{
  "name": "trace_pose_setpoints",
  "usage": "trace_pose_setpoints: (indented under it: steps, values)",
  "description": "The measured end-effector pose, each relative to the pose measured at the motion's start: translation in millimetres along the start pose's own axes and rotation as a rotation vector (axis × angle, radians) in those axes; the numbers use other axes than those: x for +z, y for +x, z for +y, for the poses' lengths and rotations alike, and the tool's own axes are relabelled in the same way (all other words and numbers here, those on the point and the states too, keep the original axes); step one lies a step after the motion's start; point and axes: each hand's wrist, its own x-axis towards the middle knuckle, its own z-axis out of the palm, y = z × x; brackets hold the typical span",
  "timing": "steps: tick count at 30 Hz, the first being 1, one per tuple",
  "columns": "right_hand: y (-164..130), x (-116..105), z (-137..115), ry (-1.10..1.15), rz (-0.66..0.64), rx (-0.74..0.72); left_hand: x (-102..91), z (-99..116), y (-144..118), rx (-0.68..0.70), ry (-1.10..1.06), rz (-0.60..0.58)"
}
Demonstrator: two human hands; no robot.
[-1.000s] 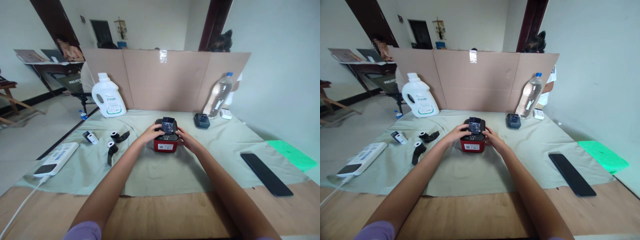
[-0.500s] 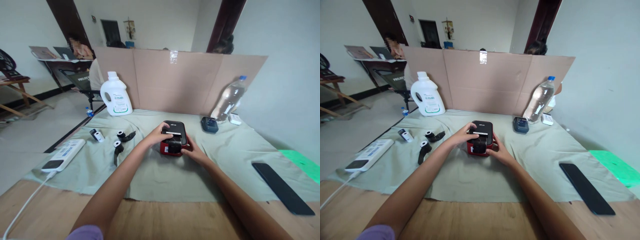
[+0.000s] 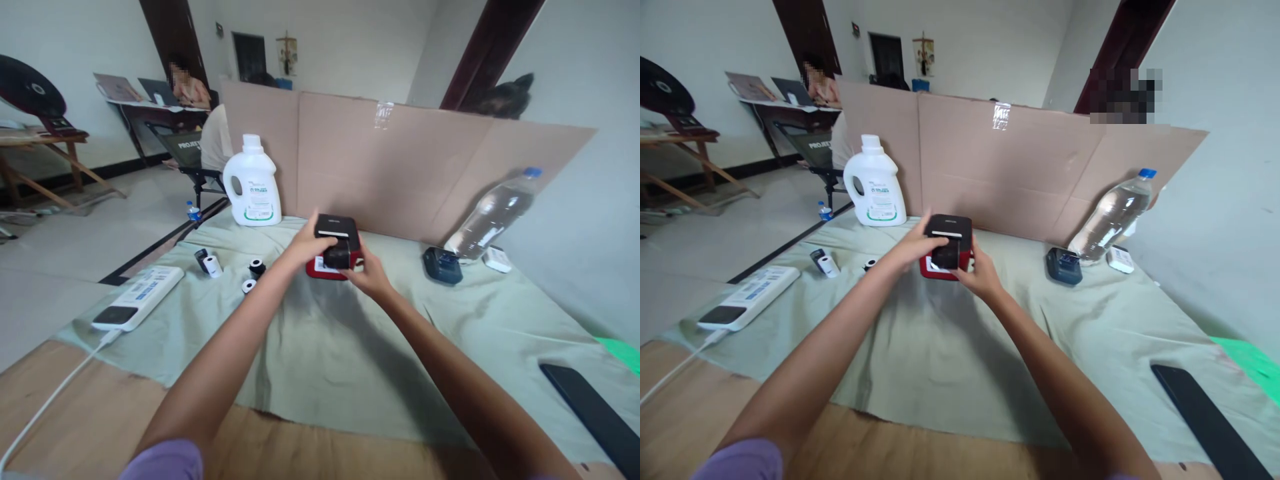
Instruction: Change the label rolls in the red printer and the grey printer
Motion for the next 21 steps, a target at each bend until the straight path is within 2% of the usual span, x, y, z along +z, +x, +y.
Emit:
trace_pose_setpoints:
  steps: [2, 5, 8, 11, 13, 16, 19, 21]
  values:
    - [40.7, 23.5, -8.3, 0.018, 0.002, -0.055, -29.3, -5.6, 17.8, -0.013, -0.052, 0.121]
    - [89.8, 66.8, -19.9, 0.053, 0.022, -0.139, -74.0, -18.5, 39.4, -0.056, -0.133, 0.229]
    - [116.7, 111.5, -30.0, 0.095, 0.015, -0.189, -114.3, -37.6, 52.9, -0.074, -0.129, 0.285]
    - [126.3, 148.6, -36.4, 0.089, -0.034, -0.135, -143.7, -64.1, 60.5, -0.096, -0.098, 0.296]
    - [128.5, 166.8, -37.9, 0.07, -0.075, -0.091, -155.3, -83.2, 63.0, -0.124, -0.104, 0.293]
    - [131.7, 184.3, -38.4, 0.031, -0.121, -0.056, -162.7, -107.2, 64.4, -0.179, -0.128, 0.321]
    - [135.8, 190.9, -40.0, 0.012, -0.132, -0.048, -166.4, -119.8, 65.6, -0.201, -0.126, 0.346]
    - [134.2, 187.9, -39.6, 0.008, -0.145, -0.048, -169.2, -120.3, 66.7, -0.204, -0.053, 0.363]
